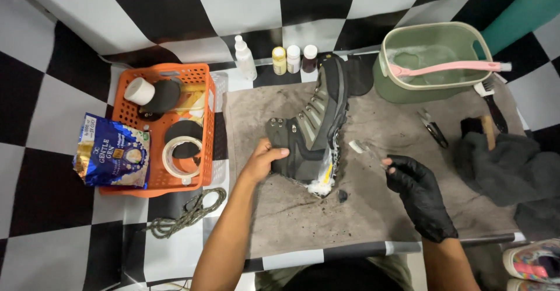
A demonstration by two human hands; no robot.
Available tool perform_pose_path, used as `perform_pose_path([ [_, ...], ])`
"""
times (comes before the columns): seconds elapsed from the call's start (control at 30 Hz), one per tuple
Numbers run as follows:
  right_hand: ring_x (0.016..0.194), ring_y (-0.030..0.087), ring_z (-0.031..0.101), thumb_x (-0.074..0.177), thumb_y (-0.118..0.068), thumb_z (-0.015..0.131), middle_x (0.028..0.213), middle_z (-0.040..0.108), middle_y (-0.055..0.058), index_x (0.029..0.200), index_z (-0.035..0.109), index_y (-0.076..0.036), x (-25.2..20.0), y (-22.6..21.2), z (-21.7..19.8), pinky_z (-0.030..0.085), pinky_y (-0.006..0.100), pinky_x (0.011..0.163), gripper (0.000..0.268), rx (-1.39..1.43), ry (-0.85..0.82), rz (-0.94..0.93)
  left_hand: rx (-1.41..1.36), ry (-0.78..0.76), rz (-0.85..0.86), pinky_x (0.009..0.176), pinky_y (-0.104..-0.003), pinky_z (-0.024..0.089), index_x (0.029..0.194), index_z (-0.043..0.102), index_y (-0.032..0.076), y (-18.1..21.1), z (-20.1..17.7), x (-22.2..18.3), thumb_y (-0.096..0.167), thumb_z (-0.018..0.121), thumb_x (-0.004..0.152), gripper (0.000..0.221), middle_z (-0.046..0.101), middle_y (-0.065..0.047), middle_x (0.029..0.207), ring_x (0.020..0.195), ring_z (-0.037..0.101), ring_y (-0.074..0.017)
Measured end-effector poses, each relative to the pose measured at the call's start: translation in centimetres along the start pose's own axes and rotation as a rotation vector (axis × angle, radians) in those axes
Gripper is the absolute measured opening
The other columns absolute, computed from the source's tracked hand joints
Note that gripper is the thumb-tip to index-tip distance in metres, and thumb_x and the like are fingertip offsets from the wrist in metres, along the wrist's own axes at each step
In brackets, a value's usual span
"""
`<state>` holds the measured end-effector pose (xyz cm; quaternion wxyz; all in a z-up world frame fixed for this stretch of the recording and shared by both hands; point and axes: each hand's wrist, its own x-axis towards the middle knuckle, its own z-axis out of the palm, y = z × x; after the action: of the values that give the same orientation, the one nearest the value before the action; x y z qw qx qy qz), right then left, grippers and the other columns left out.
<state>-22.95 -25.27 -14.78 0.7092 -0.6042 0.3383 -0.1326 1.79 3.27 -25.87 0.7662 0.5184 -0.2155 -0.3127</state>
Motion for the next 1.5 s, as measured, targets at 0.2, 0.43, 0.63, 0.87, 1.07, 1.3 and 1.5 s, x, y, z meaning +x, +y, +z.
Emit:
perform_pose_path([
  [0.2, 0.083, 0.018, 0.069, 0.095, -0.009, 0.070, 0.088, 0.066, 0.009, 0.118, 0.071, -0.003, 4.9, 8.9, -2.8, 0.060, 0.034, 0.078, 0.024, 0.249, 0.032, -0.001, 0.027, 0.019, 0.001, 0.081, -0.032, 0.055, 0.111, 0.077, 0.002, 1.9, 1.2, -0.6, 0.011, 0.076, 0.087, 0.025, 0.077, -0.012, 0.097, 0.091, 0.070, -0.0181],
  [0.43, 0.084, 0.023, 0.067, 0.094, -0.007, 0.071, 0.093, 0.068, 0.010, 0.114, 0.071, -0.002, 3.9, 7.8, -1.5, 0.059, 0.039, 0.080, 0.021, 0.244, 0.033, 0.008, 0.058, -0.029, 0.031, 0.085, -0.037, 0.056, 0.111, 0.077, 0.003, 2.0, 0.8, -0.6, 0.004, 0.081, 0.083, 0.028, 0.077, -0.015, 0.103, 0.094, 0.070, -0.0221],
  [0.63, 0.085, 0.020, 0.066, 0.088, -0.006, 0.073, 0.095, 0.068, 0.009, 0.112, 0.072, -0.002, 4.1, 8.0, -0.9, 0.059, 0.035, 0.079, 0.024, 0.248, 0.057, -0.041, 0.086, -0.167, 0.124, 0.087, -0.040, 0.056, 0.110, 0.075, 0.000, 3.6, 1.2, -0.7, -0.008, 0.089, 0.065, 0.048, 0.077, -0.018, 0.105, 0.098, 0.068, -0.0236],
  [0.87, 0.100, 0.020, 0.065, 0.092, -0.006, 0.072, 0.105, 0.071, 0.010, 0.116, 0.073, -0.003, -0.7, 1.3, 2.6, 0.056, 0.036, 0.090, 0.024, 0.085, -0.011, -0.141, 0.089, -0.101, 0.050, 0.093, -0.044, 0.055, 0.115, 0.073, -0.002, 1.0, -0.7, -1.2, 0.002, 0.085, 0.077, 0.040, 0.076, -0.018, 0.112, 0.105, 0.069, -0.0254],
  [1.07, 0.066, 0.018, 0.066, 0.086, 0.000, 0.078, 0.078, 0.068, 0.011, 0.112, 0.077, -0.003, -4.3, -6.7, 6.3, 0.056, 0.031, 0.062, 0.026, -0.329, -0.260, -0.591, 0.008, 0.110, 0.029, 0.106, -0.047, 0.047, 0.118, 0.071, 0.000, 2.6, 2.9, -1.5, 0.020, 0.071, 0.095, 0.031, 0.074, -0.020, 0.111, 0.108, 0.065, -0.0251],
  [1.3, 0.065, 0.029, 0.069, 0.088, -0.011, 0.075, 0.078, 0.072, 0.007, 0.116, 0.079, -0.020, -3.2, -10.3, 9.2, 0.055, 0.039, 0.058, 0.029, -0.878, -0.340, -0.940, 0.076, 0.157, 0.072, 0.094, -0.032, 0.043, 0.087, 0.064, 0.009, 3.9, 3.4, -1.9, 0.022, 0.064, 0.097, 0.017, 0.059, -0.008, 0.080, 0.086, 0.055, -0.0158],
  [1.5, 0.071, 0.027, 0.072, 0.088, -0.013, 0.077, 0.079, 0.073, 0.003, 0.107, 0.079, -0.019, -2.8, -10.3, 9.4, 0.058, 0.037, 0.060, 0.020, -0.904, -0.333, -1.071, 0.109, 0.154, 0.063, 0.091, -0.031, 0.043, 0.086, 0.063, 0.013, 5.1, 4.0, -2.4, 0.024, 0.064, 0.099, 0.018, 0.055, -0.004, 0.079, 0.083, 0.052, -0.0135],
])
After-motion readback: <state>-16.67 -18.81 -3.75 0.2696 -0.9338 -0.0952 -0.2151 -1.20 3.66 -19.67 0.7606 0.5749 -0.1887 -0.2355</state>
